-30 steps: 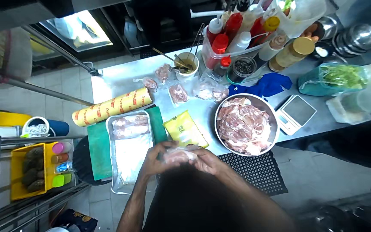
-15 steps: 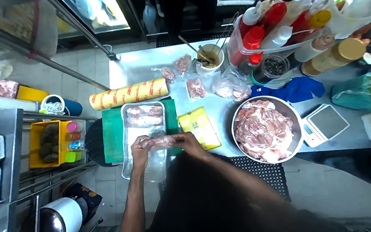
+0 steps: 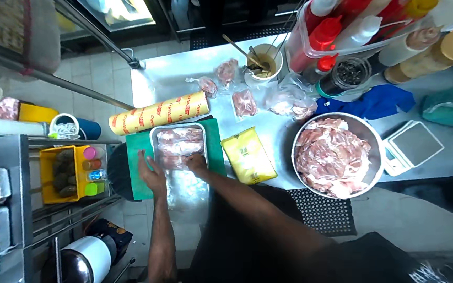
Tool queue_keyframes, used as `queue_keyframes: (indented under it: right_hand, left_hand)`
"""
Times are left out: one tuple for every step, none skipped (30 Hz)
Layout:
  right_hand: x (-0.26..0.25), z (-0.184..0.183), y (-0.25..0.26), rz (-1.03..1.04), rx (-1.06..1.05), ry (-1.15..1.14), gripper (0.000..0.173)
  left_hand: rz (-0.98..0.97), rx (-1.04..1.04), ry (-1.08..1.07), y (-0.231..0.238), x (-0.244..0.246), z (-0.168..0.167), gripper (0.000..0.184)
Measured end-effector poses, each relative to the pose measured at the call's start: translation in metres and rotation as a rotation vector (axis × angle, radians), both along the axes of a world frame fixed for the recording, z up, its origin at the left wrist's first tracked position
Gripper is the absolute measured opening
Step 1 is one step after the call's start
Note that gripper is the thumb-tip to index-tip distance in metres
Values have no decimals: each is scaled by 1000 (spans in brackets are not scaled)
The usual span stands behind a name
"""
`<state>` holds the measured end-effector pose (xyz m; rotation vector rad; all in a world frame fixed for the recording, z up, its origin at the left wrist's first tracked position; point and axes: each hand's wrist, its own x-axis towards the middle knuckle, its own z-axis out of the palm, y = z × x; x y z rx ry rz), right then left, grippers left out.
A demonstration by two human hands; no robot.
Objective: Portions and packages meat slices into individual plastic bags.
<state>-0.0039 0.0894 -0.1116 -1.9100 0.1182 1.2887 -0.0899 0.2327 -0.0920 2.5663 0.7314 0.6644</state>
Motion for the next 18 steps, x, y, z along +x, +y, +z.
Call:
queue_keyframes:
  right_hand:
    - [0,-1,2,-25,-12,23,30]
    - [-1,-3,4,-49,-11,37,30]
    - [-2,-6,5,-70,5,43,31]
    - [-2,-7,5,-91,32,43,34]
    - [0,-2,3,-66,41,44,37]
    - [3,7,1,-15,51,35,42]
    - [4,16,-3,25,94,15,49]
    - [5,24,-10,63,156,-20,51]
    - [9,36,-19,99,228,-62,45]
    - [14,49,-32,105,300,-90,40]
    - [18,59,-46,51,371,-102,38]
    - [23,60,-61,-55,443,-125,37]
    - [33,60,-78,-168,502,-174,35]
    - [46,56,-97,-264,540,-235,34]
    - [60,48,-119,-355,548,-301,35]
    - [74,38,-142,-473,533,-371,37]
    - [84,28,-163,-624,500,-440,39]
    - [91,22,-179,-788,471,-535,44]
  left_hand:
    - [-24,30,35,-7,2,-6,48]
    - [-55,63,79,-14,4,-16,51]
    - [-77,102,125,-23,7,-29,54]
    - [-92,145,176,-30,10,-45,58]
    - [-91,187,226,-36,14,-61,63]
    - [-71,216,268,-39,18,-75,66]
    - [-39,245,280,-41,22,-87,67]
    - [-13,253,299,-42,26,-92,67]
    - [7,257,318,-43,32,-92,66]
    - [21,264,324,-45,35,-90,66]
    - [33,268,334,-45,36,-90,66]
    - [43,268,330,-45,37,-92,67]
    - [51,269,318,-43,38,-95,67]
    - [53,272,312,-42,39,-96,66]
    - [53,278,318,-42,39,-96,66]
    - [58,285,321,-42,39,-96,66]
    - [62,287,322,-41,39,-96,66]
    - [55,286,327,-41,38,-96,66]
